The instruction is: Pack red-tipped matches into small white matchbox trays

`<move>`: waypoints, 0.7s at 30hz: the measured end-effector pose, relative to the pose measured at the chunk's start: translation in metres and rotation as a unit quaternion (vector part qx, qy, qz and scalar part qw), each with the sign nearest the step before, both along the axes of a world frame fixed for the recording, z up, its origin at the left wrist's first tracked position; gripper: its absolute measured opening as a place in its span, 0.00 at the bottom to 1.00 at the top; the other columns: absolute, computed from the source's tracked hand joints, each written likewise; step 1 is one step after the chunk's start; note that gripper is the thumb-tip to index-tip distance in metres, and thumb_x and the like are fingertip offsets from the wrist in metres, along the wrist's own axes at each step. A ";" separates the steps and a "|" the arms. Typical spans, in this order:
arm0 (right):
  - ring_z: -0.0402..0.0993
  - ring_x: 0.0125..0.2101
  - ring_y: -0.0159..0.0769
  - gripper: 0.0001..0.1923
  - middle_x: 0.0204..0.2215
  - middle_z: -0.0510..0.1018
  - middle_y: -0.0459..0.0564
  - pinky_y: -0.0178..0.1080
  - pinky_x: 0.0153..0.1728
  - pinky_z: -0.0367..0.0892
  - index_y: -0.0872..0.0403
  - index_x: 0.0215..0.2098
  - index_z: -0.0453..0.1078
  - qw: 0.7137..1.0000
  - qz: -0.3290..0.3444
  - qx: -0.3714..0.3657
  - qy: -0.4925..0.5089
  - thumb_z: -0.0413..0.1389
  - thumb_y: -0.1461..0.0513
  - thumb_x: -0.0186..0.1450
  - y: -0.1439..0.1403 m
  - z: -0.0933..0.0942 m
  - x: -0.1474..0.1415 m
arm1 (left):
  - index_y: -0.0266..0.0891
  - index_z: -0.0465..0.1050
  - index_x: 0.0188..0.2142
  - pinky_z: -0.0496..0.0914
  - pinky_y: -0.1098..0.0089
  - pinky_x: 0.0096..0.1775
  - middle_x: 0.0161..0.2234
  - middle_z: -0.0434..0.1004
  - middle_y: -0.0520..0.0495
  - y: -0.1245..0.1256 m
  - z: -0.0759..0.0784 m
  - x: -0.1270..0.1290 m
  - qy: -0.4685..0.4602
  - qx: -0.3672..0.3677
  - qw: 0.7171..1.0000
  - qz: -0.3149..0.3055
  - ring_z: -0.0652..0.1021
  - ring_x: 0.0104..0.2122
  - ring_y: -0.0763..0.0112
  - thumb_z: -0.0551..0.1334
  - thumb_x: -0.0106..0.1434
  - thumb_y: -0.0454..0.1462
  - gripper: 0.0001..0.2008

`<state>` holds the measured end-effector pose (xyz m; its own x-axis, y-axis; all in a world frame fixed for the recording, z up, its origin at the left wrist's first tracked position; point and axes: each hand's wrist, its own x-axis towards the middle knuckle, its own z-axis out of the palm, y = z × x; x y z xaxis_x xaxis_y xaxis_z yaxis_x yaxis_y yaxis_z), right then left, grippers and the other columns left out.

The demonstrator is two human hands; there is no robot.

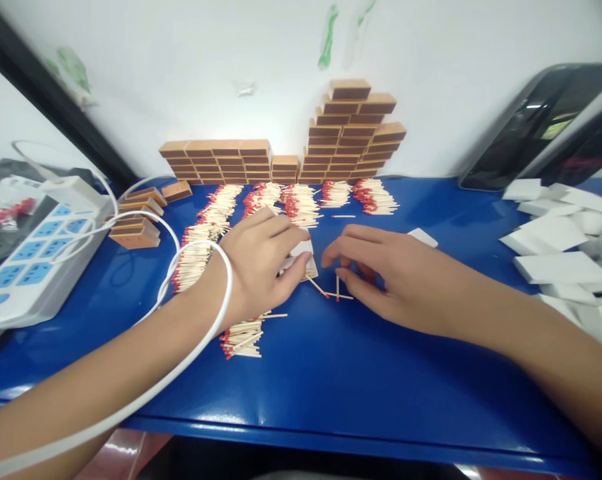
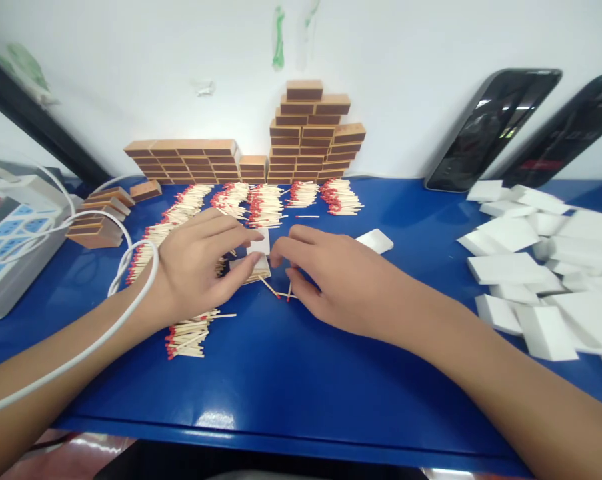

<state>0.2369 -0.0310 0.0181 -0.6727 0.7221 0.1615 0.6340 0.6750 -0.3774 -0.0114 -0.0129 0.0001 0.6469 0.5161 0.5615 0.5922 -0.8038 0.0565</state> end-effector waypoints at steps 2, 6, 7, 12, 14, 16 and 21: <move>0.72 0.29 0.35 0.12 0.43 0.77 0.51 0.39 0.30 0.64 0.50 0.49 0.74 1.000 0.009 -0.001 0.002 0.50 0.66 0.73 0.000 -0.002 -0.001 | 0.33 0.80 0.46 0.74 0.56 0.46 0.39 0.82 0.40 0.001 0.002 -0.001 -0.007 -0.006 1.000 0.003 0.78 0.39 0.57 0.58 0.72 0.35 0.12; 0.73 0.31 0.35 0.14 0.44 0.76 0.51 0.40 0.32 0.65 0.48 0.51 0.73 0.999 0.037 -0.026 0.001 0.47 0.64 0.76 -0.003 -0.005 -0.005 | 0.33 0.79 0.45 0.74 0.56 0.46 0.39 0.82 0.40 0.002 0.008 -0.005 0.005 -0.033 0.999 0.015 0.78 0.40 0.57 0.56 0.70 0.32 0.13; 0.73 0.31 0.35 0.11 0.44 0.77 0.51 0.40 0.32 0.65 0.49 0.50 0.73 0.999 0.030 -0.026 0.002 0.49 0.63 0.76 -0.005 -0.005 -0.006 | 0.33 0.79 0.45 0.74 0.56 0.46 0.38 0.81 0.40 0.002 0.010 -0.006 0.012 -0.041 0.999 0.015 0.78 0.40 0.57 0.56 0.70 0.32 0.12; 0.70 0.28 0.35 0.12 0.35 0.75 0.48 0.41 0.30 0.62 0.51 0.37 0.69 0.998 -0.051 0.012 -0.028 0.59 0.52 0.71 -0.009 -0.006 -0.012 | 0.36 0.75 0.43 0.73 0.60 0.42 0.35 0.77 0.45 -0.002 0.023 -0.010 0.052 -0.088 0.995 -0.009 0.77 0.37 0.60 0.63 0.65 0.39 0.10; 0.70 0.28 0.36 0.10 0.33 0.75 0.47 0.40 0.30 0.60 0.51 0.34 0.68 0.997 -0.063 0.022 -0.046 0.58 0.55 0.71 -0.006 -0.006 -0.011 | 0.38 0.74 0.43 0.72 0.62 0.43 0.36 0.77 0.45 -0.002 0.024 -0.011 0.064 -0.087 0.994 -0.014 0.77 0.38 0.61 0.65 0.63 0.42 0.12; 0.70 0.28 0.36 0.08 0.32 0.76 0.47 0.40 0.30 0.59 0.51 0.33 0.68 0.996 -0.066 0.021 -0.057 0.56 0.59 0.70 -0.003 -0.005 -0.009 | 0.38 0.73 0.42 0.71 0.62 0.42 0.37 0.77 0.46 -0.001 0.022 -0.011 0.079 -0.090 0.993 -0.009 0.77 0.38 0.61 0.67 0.63 0.44 0.13; 0.70 0.27 0.36 0.08 0.29 0.76 0.47 0.39 0.29 0.57 0.50 0.30 0.66 0.993 -0.085 0.022 -0.081 0.56 0.61 0.69 0.002 -0.001 -0.004 | 0.38 0.76 0.39 0.69 0.65 0.40 0.34 0.76 0.47 0.001 0.012 -0.009 0.102 -0.085 0.991 -0.013 0.75 0.35 0.64 0.66 0.66 0.42 0.09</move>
